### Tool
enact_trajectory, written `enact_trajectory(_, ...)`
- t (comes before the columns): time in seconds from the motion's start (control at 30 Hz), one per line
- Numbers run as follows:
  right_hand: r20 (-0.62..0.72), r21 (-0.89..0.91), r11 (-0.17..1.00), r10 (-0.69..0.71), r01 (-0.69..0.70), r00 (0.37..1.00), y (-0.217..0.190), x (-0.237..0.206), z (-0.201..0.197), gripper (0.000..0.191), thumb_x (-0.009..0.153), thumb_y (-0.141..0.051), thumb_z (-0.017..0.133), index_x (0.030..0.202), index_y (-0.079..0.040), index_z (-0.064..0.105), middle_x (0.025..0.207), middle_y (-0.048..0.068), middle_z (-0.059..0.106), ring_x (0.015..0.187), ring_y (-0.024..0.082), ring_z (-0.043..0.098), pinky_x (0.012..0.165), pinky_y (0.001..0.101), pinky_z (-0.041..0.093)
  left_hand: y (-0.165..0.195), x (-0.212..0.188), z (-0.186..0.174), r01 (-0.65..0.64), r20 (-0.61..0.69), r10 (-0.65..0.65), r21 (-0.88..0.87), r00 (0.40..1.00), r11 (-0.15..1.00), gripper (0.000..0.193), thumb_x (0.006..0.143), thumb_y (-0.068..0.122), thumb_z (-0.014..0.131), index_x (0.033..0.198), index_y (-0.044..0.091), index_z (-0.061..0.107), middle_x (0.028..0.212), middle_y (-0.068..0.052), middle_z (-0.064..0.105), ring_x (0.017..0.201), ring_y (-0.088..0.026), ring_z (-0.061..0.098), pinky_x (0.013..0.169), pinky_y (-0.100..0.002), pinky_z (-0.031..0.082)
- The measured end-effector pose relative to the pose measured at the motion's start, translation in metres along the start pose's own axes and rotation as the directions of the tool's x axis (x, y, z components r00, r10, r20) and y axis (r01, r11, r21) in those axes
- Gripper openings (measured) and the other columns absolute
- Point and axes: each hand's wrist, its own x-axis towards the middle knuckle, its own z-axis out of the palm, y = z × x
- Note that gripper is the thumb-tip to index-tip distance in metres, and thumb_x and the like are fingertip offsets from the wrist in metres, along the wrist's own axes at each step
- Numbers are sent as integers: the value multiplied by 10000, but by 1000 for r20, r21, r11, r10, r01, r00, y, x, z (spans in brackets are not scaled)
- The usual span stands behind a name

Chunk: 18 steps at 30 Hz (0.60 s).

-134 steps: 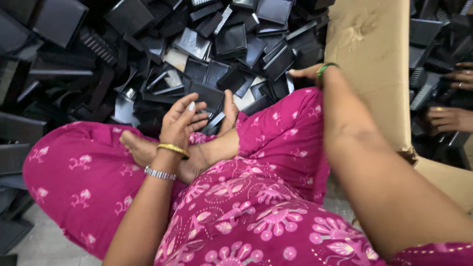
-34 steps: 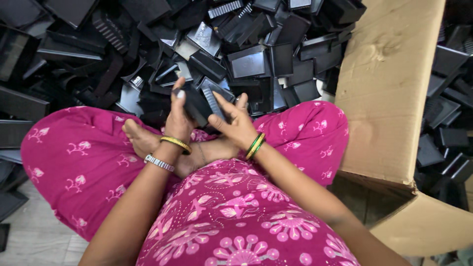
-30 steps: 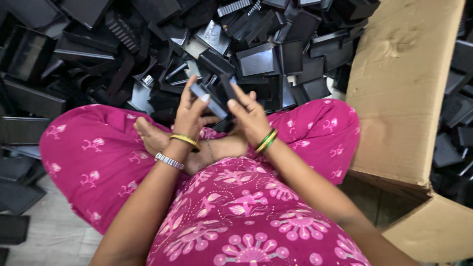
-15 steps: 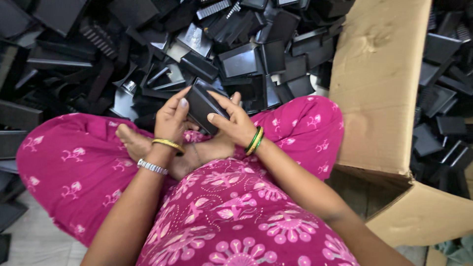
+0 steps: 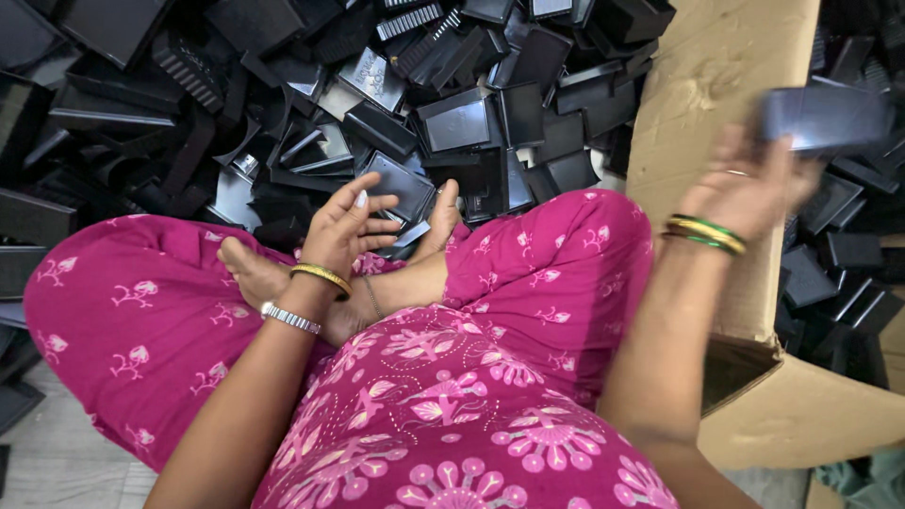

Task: The person sits cross-legged on the floor in front of a large pile of black plastic boxes. The person picks up boxes one at a time, opens and separates the lids, checks them, and tosses them aside onto the pile, repeating this handling continuously.

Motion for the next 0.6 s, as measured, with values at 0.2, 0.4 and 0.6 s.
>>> enact_trajectory(0.2,486,-229,933,356,-277,798,65,-43,23,194,990,-187,618,1048,-23,702,855,109,705,707,200,683,652,334,599,-10,2,-7,37,-19,-36,54,999,998,398,1054,236,560,1386,20,594,1222,-140,714,948,-207,731,797,-337,617)
enact_trajectory(0.4,912,-379,334,290,863,289,158,-141,51,389,697,-81,796,1085,-112,800,1027,142,761,908,353,721,833,432,561,-10,3,-7,63,-15,-62,53,998,997,373,1048,228,564,1338,-1,610,1190,-150,717,958,-218,731,829,-349,621)
enact_trajectory(0.6,798,-585,358,91,728,596,149,-144,59,215,905,-33,744,1095,-121,794,962,116,758,871,291,741,801,386,586,-17,4,-5,64,32,-66,41,997,997,399,1044,235,562,1364,-2,592,1206,-167,705,985,-228,723,865,-356,613)
